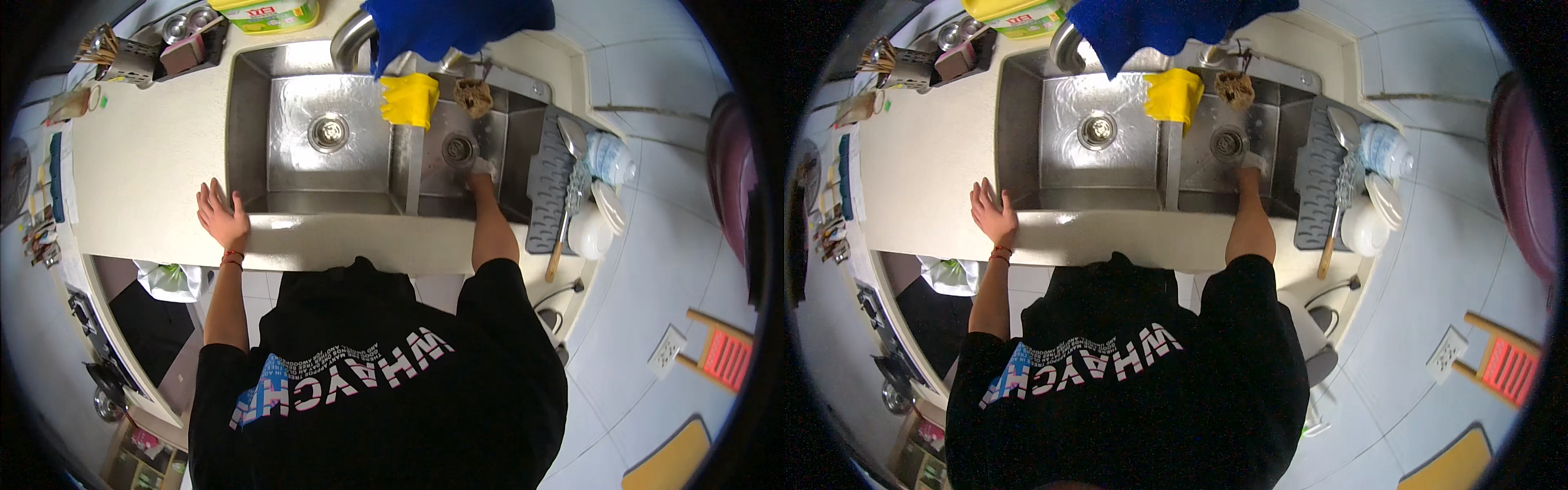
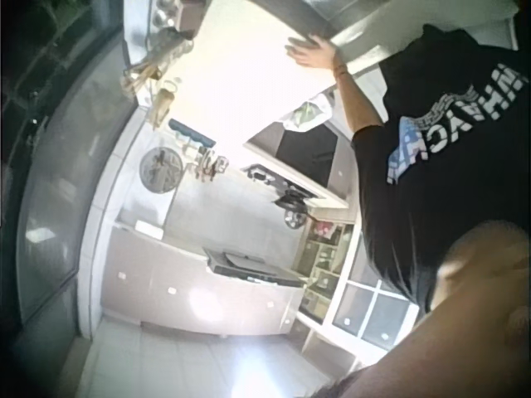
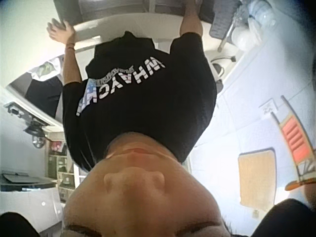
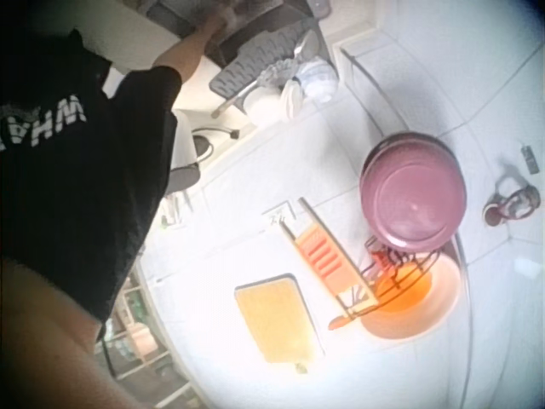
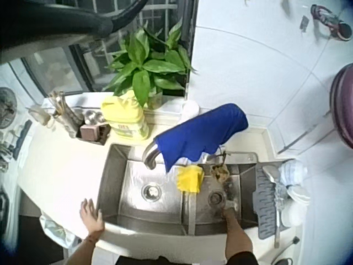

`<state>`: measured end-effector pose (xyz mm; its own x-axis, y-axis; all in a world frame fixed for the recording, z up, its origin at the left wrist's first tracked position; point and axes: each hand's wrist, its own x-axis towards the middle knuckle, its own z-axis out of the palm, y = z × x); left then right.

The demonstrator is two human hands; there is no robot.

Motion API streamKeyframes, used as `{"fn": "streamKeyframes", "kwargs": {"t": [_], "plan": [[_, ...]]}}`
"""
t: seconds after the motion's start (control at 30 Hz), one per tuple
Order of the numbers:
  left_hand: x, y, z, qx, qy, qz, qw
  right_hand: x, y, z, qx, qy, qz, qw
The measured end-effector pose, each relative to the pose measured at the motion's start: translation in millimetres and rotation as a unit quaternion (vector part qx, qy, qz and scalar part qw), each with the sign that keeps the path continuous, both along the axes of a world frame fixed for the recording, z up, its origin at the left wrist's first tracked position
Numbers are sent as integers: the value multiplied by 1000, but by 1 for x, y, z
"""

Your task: The person cleans a double-basin stainless steel kitchen sink. They wipe the countertop with a pink sponge, rinse the sink basins, and scrub the drain strainer and sink surfaces with the sponge and a blue cloth. The person removes the drain strainer to clean it separately before rinsing the sink again.

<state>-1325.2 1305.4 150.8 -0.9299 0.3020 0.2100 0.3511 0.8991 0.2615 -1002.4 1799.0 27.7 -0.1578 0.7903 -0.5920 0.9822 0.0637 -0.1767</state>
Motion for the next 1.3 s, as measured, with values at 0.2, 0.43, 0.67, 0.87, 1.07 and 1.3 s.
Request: {"fn": "streamKeyframes", "kwargs": {"t": [0.2,0.43,0.67,0.87,1.07,1.3], "plan": [[7,-19,9,-39,-4,9,999,-24,-27,23,-6,-32,-89,996],[3,-4,4,-13,-22,0,1000,-26,-25,41,50,68,-13,996],[1,-1,-6,4,-20,-1,1000,-35,-34,97,-92,347,-257,898],[-1,-7,-10,0,-22,8,1000,-39,-92,162,-162,460,-247,838],[-2,-9,-11,20,-32,-3,999,-39,-117,172,-100,628,-406,656],[-2,-15,-14,24,-39,-3,999,-24,-118,197,-133,564,-254,774]]}}
